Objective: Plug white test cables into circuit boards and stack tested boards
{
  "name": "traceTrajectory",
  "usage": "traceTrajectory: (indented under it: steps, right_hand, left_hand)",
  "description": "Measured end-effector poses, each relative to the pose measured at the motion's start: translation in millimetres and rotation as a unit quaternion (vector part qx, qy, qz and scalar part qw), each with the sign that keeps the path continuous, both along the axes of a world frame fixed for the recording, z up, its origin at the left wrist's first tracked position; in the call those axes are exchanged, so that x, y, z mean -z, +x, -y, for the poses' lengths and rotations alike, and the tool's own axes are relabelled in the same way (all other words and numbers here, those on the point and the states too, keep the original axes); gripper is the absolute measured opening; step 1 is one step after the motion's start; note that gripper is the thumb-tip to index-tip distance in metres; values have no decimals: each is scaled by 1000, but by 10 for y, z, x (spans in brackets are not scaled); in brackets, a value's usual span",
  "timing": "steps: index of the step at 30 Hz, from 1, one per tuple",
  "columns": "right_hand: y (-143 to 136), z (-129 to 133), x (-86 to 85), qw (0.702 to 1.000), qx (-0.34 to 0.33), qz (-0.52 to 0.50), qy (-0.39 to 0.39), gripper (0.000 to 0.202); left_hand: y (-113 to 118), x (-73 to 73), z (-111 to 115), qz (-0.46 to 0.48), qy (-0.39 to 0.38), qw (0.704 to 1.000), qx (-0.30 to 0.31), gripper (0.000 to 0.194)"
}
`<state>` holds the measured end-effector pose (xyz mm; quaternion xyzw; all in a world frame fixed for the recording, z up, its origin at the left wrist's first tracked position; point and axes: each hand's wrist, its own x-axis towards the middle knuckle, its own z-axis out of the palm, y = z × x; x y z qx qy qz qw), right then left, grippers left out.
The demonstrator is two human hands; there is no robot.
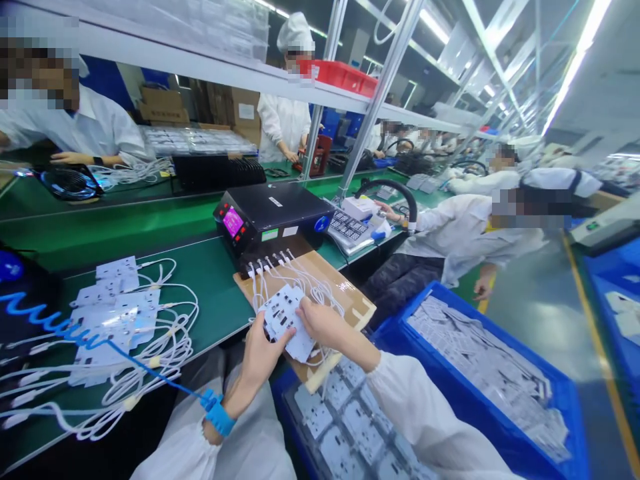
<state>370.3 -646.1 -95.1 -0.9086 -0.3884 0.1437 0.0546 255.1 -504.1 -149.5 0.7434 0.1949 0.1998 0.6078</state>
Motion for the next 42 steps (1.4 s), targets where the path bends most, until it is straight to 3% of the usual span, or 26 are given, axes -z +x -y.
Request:
traceTrajectory:
  steps: [5, 13, 17, 22, 26, 29, 32, 37, 42]
  right_hand:
    - [25, 31, -31, 998, -50, 15, -26, 24]
    - [107, 236, 6, 997, -53, 19, 59, 26]
    - [5, 532, 82, 995, -20, 47, 84, 31]
    - [-172, 687, 271, 989, -44, 70, 125, 34]
    - [-262, 600, 455, 980, 31, 31, 196, 31]
    - [-257, 522, 515, 982, 78, 49, 168, 32]
    - [-189, 454, 489, 986, 61, 83, 134, 34]
    - [-112, 411, 359, 987, 6, 85, 134, 41]
    - [-368, 647, 117, 970, 34, -16, 239, 57]
  left_hand:
    - [-12, -17, 25, 5, -10, 1000, 23, 41]
    - [-1, -5, 18, 23, -41, 998, 28, 44]
    - [-14, -19, -25, 32, -119, 992, 20, 52]
    - [-34, -150, -59, 43, -173, 984, 20, 58]
    - [-53, -239, -60, 35, -179, 983, 13, 59]
    - [-66, -321, -68, 34, -191, 981, -13, 61]
    - [-80, -426, -94, 34, -197, 979, -46, 66]
    - [-117, -524, -169, 53, -99, 990, -86, 70]
    - [-296, -681, -231, 9, -17, 992, -123, 74]
